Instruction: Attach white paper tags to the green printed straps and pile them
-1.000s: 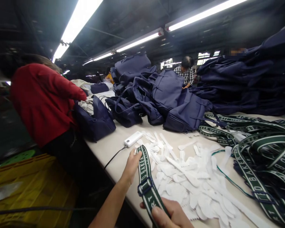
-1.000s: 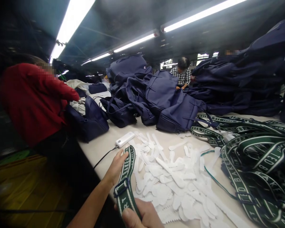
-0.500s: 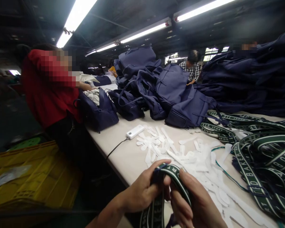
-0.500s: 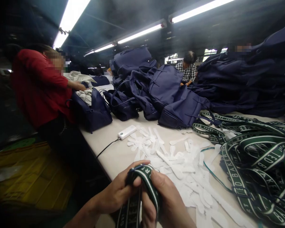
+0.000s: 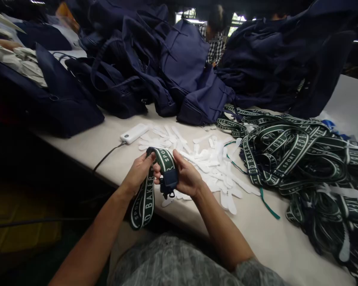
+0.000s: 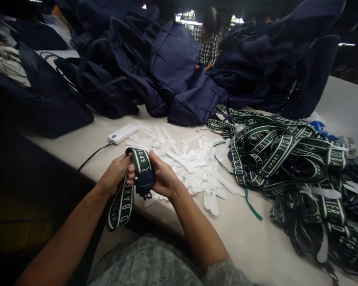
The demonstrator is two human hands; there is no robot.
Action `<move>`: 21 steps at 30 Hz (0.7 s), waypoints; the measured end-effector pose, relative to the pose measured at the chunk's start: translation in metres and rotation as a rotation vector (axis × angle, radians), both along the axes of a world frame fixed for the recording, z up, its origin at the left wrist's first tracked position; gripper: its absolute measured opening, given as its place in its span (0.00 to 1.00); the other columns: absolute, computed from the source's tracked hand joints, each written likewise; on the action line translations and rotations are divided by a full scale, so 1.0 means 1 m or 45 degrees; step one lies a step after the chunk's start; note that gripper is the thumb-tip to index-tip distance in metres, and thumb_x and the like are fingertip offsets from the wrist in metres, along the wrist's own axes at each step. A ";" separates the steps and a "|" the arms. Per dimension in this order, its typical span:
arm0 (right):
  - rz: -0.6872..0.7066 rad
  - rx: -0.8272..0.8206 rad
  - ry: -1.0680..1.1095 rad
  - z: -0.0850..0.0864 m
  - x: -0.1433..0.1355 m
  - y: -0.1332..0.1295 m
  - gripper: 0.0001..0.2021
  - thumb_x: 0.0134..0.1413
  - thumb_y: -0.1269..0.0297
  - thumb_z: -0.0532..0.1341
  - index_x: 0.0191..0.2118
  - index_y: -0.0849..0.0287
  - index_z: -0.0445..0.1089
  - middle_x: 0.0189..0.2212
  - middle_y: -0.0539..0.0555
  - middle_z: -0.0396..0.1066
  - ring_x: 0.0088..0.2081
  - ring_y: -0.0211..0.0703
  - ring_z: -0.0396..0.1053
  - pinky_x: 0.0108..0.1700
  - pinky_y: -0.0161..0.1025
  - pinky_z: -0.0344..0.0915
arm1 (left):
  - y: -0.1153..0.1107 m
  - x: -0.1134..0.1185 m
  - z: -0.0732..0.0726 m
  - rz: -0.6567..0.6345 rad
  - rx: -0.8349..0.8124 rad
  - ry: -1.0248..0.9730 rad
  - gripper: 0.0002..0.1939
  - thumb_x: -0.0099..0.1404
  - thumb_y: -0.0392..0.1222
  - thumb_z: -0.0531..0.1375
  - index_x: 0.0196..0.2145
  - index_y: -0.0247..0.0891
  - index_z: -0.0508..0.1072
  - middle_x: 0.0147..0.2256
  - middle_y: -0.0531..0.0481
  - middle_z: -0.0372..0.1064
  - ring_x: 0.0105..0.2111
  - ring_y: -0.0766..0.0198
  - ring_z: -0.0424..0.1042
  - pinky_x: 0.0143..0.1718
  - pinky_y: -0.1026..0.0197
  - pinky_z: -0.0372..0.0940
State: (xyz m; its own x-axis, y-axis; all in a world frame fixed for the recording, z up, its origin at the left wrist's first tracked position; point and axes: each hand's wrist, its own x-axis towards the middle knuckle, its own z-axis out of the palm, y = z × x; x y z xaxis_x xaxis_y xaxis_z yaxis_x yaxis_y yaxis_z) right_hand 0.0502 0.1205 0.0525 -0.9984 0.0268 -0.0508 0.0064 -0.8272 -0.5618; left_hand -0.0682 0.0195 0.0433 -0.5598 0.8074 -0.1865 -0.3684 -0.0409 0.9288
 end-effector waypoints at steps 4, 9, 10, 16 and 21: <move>0.011 -0.012 0.031 -0.002 -0.008 0.005 0.30 0.71 0.53 0.34 0.43 0.64 0.69 0.28 0.55 0.69 0.29 0.39 0.67 0.36 0.39 0.73 | 0.006 -0.009 -0.004 -0.028 0.024 -0.001 0.22 0.54 0.57 0.69 0.32 0.38 0.65 0.20 0.58 0.64 0.15 0.70 0.64 0.11 0.70 0.61; -0.087 0.037 0.011 -0.005 -0.011 0.005 0.22 0.72 0.61 0.40 0.42 0.65 0.69 0.28 0.55 0.70 0.28 0.37 0.67 0.34 0.35 0.72 | 0.005 -0.012 -0.005 -0.074 0.051 0.011 0.20 0.56 0.55 0.68 0.33 0.37 0.68 0.22 0.55 0.67 0.18 0.68 0.67 0.16 0.67 0.66; -0.110 0.056 0.016 -0.005 -0.011 0.005 0.20 0.71 0.62 0.42 0.42 0.65 0.69 0.28 0.54 0.70 0.28 0.37 0.67 0.33 0.35 0.72 | 0.003 -0.011 -0.006 -0.082 0.054 0.021 0.19 0.56 0.54 0.68 0.33 0.37 0.68 0.23 0.55 0.68 0.19 0.68 0.68 0.18 0.67 0.67; -0.235 0.165 0.053 0.000 -0.010 0.009 0.11 0.67 0.62 0.53 0.44 0.62 0.69 0.29 0.52 0.71 0.28 0.36 0.68 0.33 0.34 0.73 | -0.014 0.002 -0.017 -0.057 0.037 0.114 0.19 0.49 0.41 0.74 0.37 0.35 0.74 0.27 0.54 0.71 0.25 0.69 0.71 0.25 0.71 0.67; -0.185 0.176 0.061 -0.002 -0.010 0.008 0.10 0.64 0.60 0.58 0.41 0.63 0.68 0.30 0.53 0.72 0.28 0.36 0.70 0.32 0.33 0.73 | -0.018 0.006 -0.024 0.070 0.068 0.058 0.17 0.56 0.44 0.69 0.40 0.35 0.73 0.28 0.52 0.72 0.24 0.68 0.71 0.24 0.68 0.68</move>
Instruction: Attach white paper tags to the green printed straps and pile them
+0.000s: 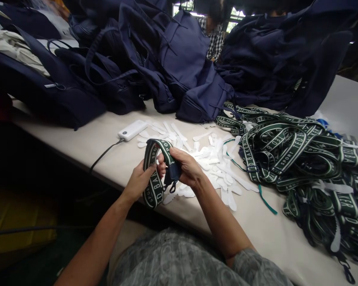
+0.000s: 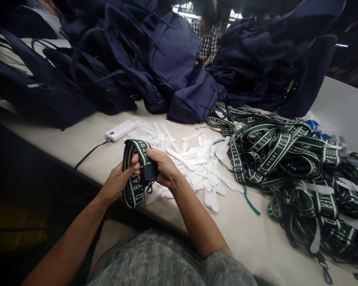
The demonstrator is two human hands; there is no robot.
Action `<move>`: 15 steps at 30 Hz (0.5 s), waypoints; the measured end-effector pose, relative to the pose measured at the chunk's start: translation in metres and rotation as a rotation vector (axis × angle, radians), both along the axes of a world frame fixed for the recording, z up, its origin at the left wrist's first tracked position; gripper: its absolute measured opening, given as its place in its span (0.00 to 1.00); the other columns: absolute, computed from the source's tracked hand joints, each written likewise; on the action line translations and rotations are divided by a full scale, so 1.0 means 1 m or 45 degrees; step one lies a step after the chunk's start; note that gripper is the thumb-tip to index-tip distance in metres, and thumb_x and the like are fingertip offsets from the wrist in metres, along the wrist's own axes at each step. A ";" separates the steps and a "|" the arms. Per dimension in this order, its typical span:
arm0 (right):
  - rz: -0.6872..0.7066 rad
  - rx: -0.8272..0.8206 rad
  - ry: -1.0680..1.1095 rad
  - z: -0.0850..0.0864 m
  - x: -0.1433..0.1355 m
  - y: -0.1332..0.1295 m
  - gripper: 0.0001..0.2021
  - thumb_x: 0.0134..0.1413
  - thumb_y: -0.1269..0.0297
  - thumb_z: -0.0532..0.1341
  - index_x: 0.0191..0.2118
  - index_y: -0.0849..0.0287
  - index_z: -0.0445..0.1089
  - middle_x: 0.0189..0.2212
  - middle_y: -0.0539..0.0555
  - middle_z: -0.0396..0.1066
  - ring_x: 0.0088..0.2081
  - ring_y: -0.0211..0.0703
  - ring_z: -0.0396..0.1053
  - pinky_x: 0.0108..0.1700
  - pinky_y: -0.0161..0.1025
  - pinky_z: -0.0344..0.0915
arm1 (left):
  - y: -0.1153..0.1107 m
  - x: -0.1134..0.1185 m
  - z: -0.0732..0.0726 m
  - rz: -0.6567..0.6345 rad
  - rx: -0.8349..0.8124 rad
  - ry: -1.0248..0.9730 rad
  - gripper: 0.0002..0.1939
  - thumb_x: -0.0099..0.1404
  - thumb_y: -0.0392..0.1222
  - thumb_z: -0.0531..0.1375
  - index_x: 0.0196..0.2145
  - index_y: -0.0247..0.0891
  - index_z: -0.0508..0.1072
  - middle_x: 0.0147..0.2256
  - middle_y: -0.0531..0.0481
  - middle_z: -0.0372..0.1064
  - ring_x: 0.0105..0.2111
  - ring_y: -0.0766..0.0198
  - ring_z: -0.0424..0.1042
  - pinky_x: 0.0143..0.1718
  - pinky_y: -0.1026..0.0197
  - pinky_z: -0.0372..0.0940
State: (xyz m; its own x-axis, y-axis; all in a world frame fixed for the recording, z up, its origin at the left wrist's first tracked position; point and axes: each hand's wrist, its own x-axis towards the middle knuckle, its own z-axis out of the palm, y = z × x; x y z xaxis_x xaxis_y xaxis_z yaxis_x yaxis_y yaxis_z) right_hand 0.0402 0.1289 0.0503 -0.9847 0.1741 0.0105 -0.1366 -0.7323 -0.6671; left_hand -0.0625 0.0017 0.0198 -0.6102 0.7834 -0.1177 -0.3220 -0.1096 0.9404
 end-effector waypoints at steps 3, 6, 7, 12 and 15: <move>-0.011 0.013 -0.054 -0.008 0.001 -0.010 0.12 0.60 0.59 0.63 0.40 0.64 0.68 0.31 0.54 0.73 0.28 0.36 0.71 0.33 0.32 0.74 | 0.003 -0.004 0.003 0.047 0.037 -0.087 0.14 0.60 0.48 0.65 0.35 0.35 0.69 0.23 0.53 0.68 0.19 0.67 0.67 0.19 0.65 0.66; -0.053 0.005 -0.145 -0.018 -0.001 -0.024 0.14 0.57 0.57 0.65 0.38 0.64 0.68 0.29 0.54 0.74 0.26 0.36 0.72 0.30 0.31 0.74 | 0.007 -0.008 0.004 0.099 0.049 -0.107 0.15 0.62 0.52 0.61 0.31 0.37 0.67 0.16 0.57 0.61 0.12 0.68 0.60 0.11 0.65 0.60; -0.084 0.008 -0.181 -0.022 -0.002 -0.028 0.15 0.56 0.56 0.66 0.36 0.64 0.68 0.27 0.53 0.74 0.24 0.36 0.72 0.29 0.30 0.73 | 0.008 -0.009 0.003 0.124 0.048 -0.097 0.15 0.62 0.53 0.61 0.31 0.37 0.66 0.15 0.58 0.59 0.10 0.69 0.57 0.09 0.66 0.58; -0.346 0.072 -0.297 -0.039 -0.013 -0.042 0.20 0.45 0.50 0.70 0.31 0.61 0.66 0.22 0.51 0.73 0.19 0.36 0.70 0.22 0.31 0.69 | 0.012 -0.004 -0.005 0.211 0.034 -0.043 0.16 0.62 0.53 0.61 0.28 0.38 0.65 0.14 0.60 0.56 0.10 0.73 0.54 0.09 0.71 0.54; -0.434 0.102 -0.364 -0.045 -0.015 -0.046 0.21 0.42 0.49 0.71 0.31 0.61 0.68 0.21 0.50 0.72 0.19 0.37 0.68 0.22 0.32 0.67 | 0.013 -0.001 -0.007 0.151 -0.006 -0.056 0.15 0.63 0.52 0.60 0.28 0.36 0.69 0.16 0.58 0.60 0.11 0.74 0.53 0.09 0.72 0.50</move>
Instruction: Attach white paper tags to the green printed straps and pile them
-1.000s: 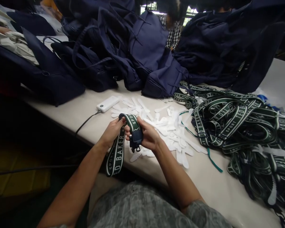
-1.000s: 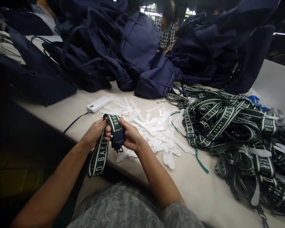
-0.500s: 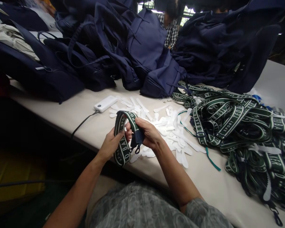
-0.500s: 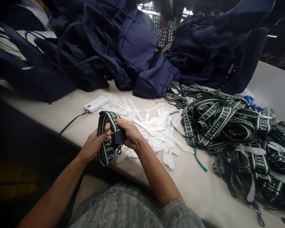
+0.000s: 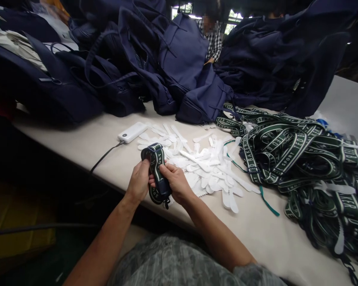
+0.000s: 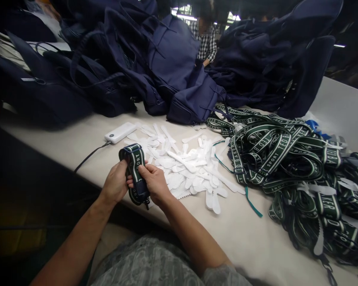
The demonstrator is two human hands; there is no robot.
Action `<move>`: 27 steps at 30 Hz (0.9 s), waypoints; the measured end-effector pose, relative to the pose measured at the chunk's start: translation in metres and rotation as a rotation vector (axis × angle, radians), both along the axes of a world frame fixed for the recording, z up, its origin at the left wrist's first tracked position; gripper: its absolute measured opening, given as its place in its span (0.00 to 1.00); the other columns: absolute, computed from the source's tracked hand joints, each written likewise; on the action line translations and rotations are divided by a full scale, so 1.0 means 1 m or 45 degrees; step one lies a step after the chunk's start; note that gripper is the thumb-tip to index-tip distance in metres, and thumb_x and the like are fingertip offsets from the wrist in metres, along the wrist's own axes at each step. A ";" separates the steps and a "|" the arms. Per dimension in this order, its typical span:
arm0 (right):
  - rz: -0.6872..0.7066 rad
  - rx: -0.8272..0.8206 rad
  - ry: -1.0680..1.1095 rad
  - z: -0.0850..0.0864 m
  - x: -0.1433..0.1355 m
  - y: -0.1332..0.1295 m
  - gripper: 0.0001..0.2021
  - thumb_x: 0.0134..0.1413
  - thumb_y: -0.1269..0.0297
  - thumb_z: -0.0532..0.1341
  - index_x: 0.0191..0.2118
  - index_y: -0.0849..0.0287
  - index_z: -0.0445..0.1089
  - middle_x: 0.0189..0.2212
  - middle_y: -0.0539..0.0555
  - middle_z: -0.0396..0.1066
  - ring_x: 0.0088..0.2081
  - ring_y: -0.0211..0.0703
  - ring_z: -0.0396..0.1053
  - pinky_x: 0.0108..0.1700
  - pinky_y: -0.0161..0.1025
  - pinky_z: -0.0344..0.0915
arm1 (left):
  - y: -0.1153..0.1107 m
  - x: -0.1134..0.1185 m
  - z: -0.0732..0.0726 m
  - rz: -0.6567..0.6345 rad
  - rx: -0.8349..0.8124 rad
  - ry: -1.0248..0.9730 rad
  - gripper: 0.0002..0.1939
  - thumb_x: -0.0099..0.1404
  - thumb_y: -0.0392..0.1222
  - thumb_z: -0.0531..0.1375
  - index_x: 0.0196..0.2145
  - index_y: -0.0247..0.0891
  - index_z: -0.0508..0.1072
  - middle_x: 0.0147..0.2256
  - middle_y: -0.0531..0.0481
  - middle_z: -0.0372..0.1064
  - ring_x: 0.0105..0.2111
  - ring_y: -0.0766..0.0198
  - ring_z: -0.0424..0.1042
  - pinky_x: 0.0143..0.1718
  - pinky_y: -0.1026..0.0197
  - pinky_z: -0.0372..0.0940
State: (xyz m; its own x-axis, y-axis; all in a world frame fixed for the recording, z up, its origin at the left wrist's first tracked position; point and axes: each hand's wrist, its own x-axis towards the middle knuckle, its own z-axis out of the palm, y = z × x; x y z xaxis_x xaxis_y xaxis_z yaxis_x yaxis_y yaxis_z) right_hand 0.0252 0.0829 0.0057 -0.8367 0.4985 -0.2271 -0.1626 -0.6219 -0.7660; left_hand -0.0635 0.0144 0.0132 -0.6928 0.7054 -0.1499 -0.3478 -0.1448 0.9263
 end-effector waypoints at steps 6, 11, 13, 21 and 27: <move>-0.227 0.469 -0.223 -0.006 0.003 -0.007 0.15 0.46 0.54 0.68 0.28 0.63 0.75 0.23 0.50 0.71 0.24 0.34 0.64 0.28 0.32 0.61 | 0.002 -0.003 0.009 0.047 0.055 -0.153 0.16 0.63 0.45 0.57 0.40 0.29 0.76 0.32 0.42 0.77 0.31 0.58 0.76 0.34 0.60 0.73; -0.263 0.519 -0.240 -0.010 0.004 -0.007 0.16 0.46 0.53 0.69 0.27 0.61 0.68 0.21 0.46 0.65 0.23 0.34 0.60 0.27 0.31 0.59 | 0.002 -0.001 0.022 0.083 0.057 -0.285 0.16 0.65 0.44 0.55 0.39 0.27 0.76 0.33 0.39 0.78 0.35 0.56 0.77 0.41 0.56 0.73; -0.272 0.553 -0.241 -0.010 0.006 -0.006 0.18 0.45 0.52 0.70 0.35 0.60 0.69 0.24 0.45 0.65 0.25 0.34 0.62 0.28 0.32 0.60 | 0.001 0.001 0.028 0.098 0.073 -0.366 0.16 0.66 0.42 0.54 0.38 0.28 0.76 0.32 0.40 0.77 0.33 0.58 0.77 0.38 0.58 0.73; 0.022 0.842 -0.105 0.007 0.016 -0.014 0.21 0.66 0.46 0.49 0.47 0.56 0.71 0.41 0.54 0.71 0.46 0.47 0.66 0.51 0.40 0.62 | 0.003 0.013 0.039 0.120 0.215 -0.597 0.12 0.61 0.36 0.54 0.37 0.29 0.76 0.24 0.50 0.68 0.24 0.67 0.69 0.31 0.66 0.70; -0.098 0.695 -0.161 -0.008 0.006 -0.031 0.25 0.60 0.39 0.52 0.28 0.58 0.64 0.20 0.48 0.61 0.23 0.39 0.59 0.26 0.36 0.58 | 0.000 0.025 0.034 0.335 0.270 -0.216 0.15 0.66 0.47 0.54 0.42 0.38 0.76 0.27 0.53 0.68 0.26 0.66 0.68 0.29 0.65 0.65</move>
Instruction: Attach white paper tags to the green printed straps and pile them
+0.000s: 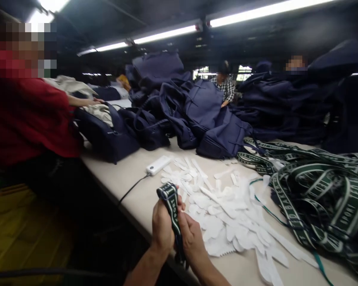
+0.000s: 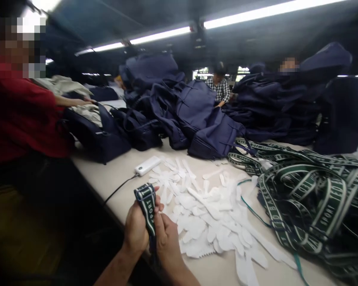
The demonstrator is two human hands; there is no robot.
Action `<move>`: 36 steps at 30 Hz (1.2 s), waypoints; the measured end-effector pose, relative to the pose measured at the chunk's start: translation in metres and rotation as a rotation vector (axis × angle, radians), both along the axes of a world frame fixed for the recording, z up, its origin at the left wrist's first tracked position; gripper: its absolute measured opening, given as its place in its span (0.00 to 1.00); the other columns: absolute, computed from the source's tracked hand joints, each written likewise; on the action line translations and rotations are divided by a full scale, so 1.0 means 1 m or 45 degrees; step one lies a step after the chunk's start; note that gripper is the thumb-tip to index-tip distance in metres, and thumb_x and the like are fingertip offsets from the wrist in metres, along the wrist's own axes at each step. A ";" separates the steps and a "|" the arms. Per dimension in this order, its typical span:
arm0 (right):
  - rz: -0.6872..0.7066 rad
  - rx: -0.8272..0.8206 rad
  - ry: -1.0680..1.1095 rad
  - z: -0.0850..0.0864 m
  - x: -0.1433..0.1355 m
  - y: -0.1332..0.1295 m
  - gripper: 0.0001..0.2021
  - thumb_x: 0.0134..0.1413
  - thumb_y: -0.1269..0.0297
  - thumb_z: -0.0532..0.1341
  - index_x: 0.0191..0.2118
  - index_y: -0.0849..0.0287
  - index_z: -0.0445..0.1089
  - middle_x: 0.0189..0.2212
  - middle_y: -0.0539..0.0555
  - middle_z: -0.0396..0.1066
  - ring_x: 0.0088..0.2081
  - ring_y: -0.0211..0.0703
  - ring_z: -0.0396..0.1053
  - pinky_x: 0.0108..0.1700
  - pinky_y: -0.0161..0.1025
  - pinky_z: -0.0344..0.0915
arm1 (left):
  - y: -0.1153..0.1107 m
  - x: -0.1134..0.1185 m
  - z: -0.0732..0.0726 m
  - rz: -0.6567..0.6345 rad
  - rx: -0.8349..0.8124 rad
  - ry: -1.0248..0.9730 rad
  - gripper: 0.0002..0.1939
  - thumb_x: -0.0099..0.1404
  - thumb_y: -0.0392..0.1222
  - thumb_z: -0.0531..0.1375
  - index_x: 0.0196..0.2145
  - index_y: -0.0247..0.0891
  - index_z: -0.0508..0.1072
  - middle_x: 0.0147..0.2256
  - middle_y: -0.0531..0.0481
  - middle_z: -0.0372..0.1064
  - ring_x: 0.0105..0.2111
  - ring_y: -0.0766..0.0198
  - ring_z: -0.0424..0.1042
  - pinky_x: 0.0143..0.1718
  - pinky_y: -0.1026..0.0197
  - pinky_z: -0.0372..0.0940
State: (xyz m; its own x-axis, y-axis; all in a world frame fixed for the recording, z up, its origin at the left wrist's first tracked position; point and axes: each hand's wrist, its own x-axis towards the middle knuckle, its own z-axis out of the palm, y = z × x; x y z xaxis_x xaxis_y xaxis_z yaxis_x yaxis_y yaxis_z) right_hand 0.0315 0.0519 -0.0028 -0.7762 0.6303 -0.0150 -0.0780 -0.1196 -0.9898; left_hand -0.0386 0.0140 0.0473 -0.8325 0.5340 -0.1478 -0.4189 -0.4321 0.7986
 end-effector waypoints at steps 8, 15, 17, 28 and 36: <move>-0.415 0.202 0.070 0.000 0.001 0.011 0.25 0.59 0.37 0.52 0.29 0.55 0.65 0.23 0.51 0.64 0.26 0.44 0.65 0.29 0.39 0.64 | -0.006 0.028 -0.014 -0.281 -0.327 0.568 0.24 0.66 0.59 0.55 0.50 0.40 0.74 0.49 0.39 0.73 0.52 0.48 0.69 0.56 0.51 0.61; -0.314 0.182 0.030 0.007 0.013 -0.006 0.21 0.64 0.44 0.50 0.46 0.55 0.67 0.34 0.55 0.72 0.35 0.48 0.70 0.42 0.42 0.65 | -0.011 0.024 -0.017 -0.277 -0.381 0.499 0.25 0.68 0.60 0.52 0.46 0.39 0.77 0.49 0.40 0.74 0.50 0.50 0.71 0.55 0.53 0.62; -0.179 0.202 0.011 0.009 0.018 -0.002 0.20 0.63 0.44 0.52 0.46 0.56 0.68 0.35 0.55 0.73 0.36 0.48 0.69 0.40 0.41 0.65 | -0.013 0.020 -0.014 -0.270 -0.360 0.471 0.24 0.68 0.59 0.52 0.46 0.39 0.77 0.49 0.41 0.74 0.49 0.51 0.71 0.53 0.54 0.63; -0.192 0.149 0.143 0.014 0.019 -0.005 0.22 0.68 0.51 0.48 0.61 0.54 0.60 0.60 0.56 0.61 0.63 0.48 0.56 0.66 0.45 0.49 | -0.003 0.010 -0.009 -0.401 -0.408 0.569 0.18 0.68 0.55 0.56 0.43 0.37 0.74 0.38 0.45 0.77 0.40 0.57 0.74 0.41 0.61 0.66; -0.113 0.334 -0.075 0.035 0.061 0.050 0.20 0.55 0.53 0.66 0.52 0.55 0.71 0.43 0.56 0.73 0.45 0.48 0.70 0.50 0.44 0.67 | -0.023 0.008 -0.021 -0.392 -0.491 0.701 0.14 0.68 0.54 0.55 0.36 0.40 0.69 0.28 0.51 0.71 0.30 0.61 0.73 0.37 0.60 0.67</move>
State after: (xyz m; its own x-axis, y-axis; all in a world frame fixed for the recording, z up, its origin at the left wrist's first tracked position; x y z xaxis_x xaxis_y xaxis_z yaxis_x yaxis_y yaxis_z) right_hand 0.0928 0.1015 0.0319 -0.7206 0.6839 0.1139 -0.0181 0.1456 -0.9892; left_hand -0.0305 -0.0090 0.0265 -0.6610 0.7500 0.0232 0.0291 -0.0054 0.9996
